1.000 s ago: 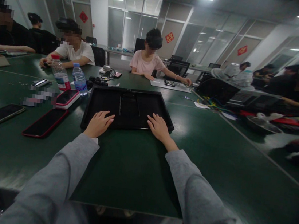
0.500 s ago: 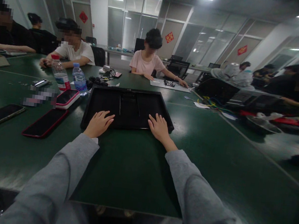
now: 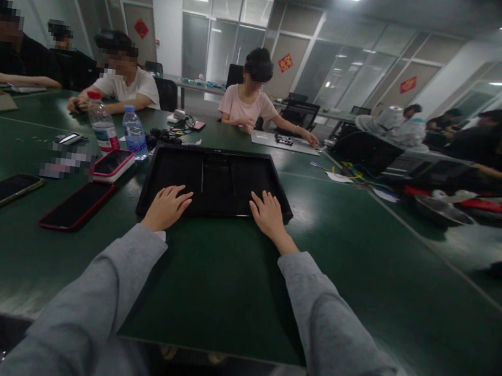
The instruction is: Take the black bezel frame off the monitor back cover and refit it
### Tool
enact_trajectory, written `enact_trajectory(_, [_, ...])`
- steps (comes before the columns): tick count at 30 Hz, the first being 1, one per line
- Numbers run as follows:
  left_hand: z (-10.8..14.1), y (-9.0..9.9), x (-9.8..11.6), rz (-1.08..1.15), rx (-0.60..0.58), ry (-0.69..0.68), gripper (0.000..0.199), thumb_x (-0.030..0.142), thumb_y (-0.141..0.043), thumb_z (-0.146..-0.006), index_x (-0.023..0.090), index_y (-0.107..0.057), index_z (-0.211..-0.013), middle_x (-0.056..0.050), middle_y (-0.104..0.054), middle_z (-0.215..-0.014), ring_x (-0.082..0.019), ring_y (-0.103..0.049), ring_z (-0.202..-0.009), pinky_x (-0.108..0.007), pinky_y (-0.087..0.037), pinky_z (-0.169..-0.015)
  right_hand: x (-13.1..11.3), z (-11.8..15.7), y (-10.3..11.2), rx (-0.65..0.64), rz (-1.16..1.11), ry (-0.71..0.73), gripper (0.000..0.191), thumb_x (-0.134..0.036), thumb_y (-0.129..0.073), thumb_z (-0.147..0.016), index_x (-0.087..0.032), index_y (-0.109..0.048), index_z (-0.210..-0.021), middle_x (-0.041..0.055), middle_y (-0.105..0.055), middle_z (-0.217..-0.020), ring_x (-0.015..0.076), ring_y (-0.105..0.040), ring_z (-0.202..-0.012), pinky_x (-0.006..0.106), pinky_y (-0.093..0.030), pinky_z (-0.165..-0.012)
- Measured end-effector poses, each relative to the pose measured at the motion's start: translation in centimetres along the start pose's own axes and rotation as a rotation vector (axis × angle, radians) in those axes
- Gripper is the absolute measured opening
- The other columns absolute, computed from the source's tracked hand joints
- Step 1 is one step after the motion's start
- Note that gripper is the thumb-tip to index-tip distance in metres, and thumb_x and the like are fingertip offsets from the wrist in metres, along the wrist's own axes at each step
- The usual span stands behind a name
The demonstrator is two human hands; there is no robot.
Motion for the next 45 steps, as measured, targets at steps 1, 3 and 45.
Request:
enact_trajectory(1, [0.0, 0.0, 0.0, -0.002, -0.003, -0.002, 0.048, 0.048, -0.034, -0.103, 0.031, -0.061, -0.139, -0.007, -0.055, -0.148, -0.029, -0.047, -0.136, -0.051, -0.040, -0.112, 0.0, 0.0, 0.0, 0.000, -0.002, -0.002, 0.057, -0.048, -0.027, -0.104, -0.023, -0.051, -0.150, 0.0133, -0.044, -0.158, 0.0323, -0.039, -0.147, 0.056, -0.030, -0.119])
enact_trajectory(3, [0.0, -0.1, 0.0, -0.003, -0.009, -0.009, 0.050, 0.051, -0.034, -0.102, 0.030, -0.061, -0.140, -0.008, -0.054, -0.148, -0.029, -0.047, -0.136, -0.050, -0.041, -0.111, 0.0, 0.0, 0.1, -0.003, -0.004, -0.008, 0.057, -0.048, -0.026, -0.104, -0.023, -0.051, -0.150, 0.0138, -0.044, -0.158, 0.0328, -0.039, -0.147, 0.056, -0.030, -0.118])
enact_trajectory(45, [4.6, -1.5, -19.9, 0.573, 0.165, 0.644, 0.054, 0.049, -0.066, -0.082, 0.013, -0.069, -0.122, -0.015, -0.074, -0.117, -0.027, -0.068, -0.115, -0.037, -0.051, -0.103, 12.2, 5.9, 0.8, 0.211, -0.668, -0.581, 0.055, -0.029, -0.051, -0.076, -0.013, -0.062, -0.128, 0.0116, -0.073, -0.103, 0.0243, -0.068, -0.091, 0.043, -0.054, -0.091])
Point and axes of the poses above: each hand's wrist, its own z-axis away from the middle knuckle, its own y-axis out of the back of the hand, x = y × z, the point moved 10 cm from there along -z, towards the middle knuckle
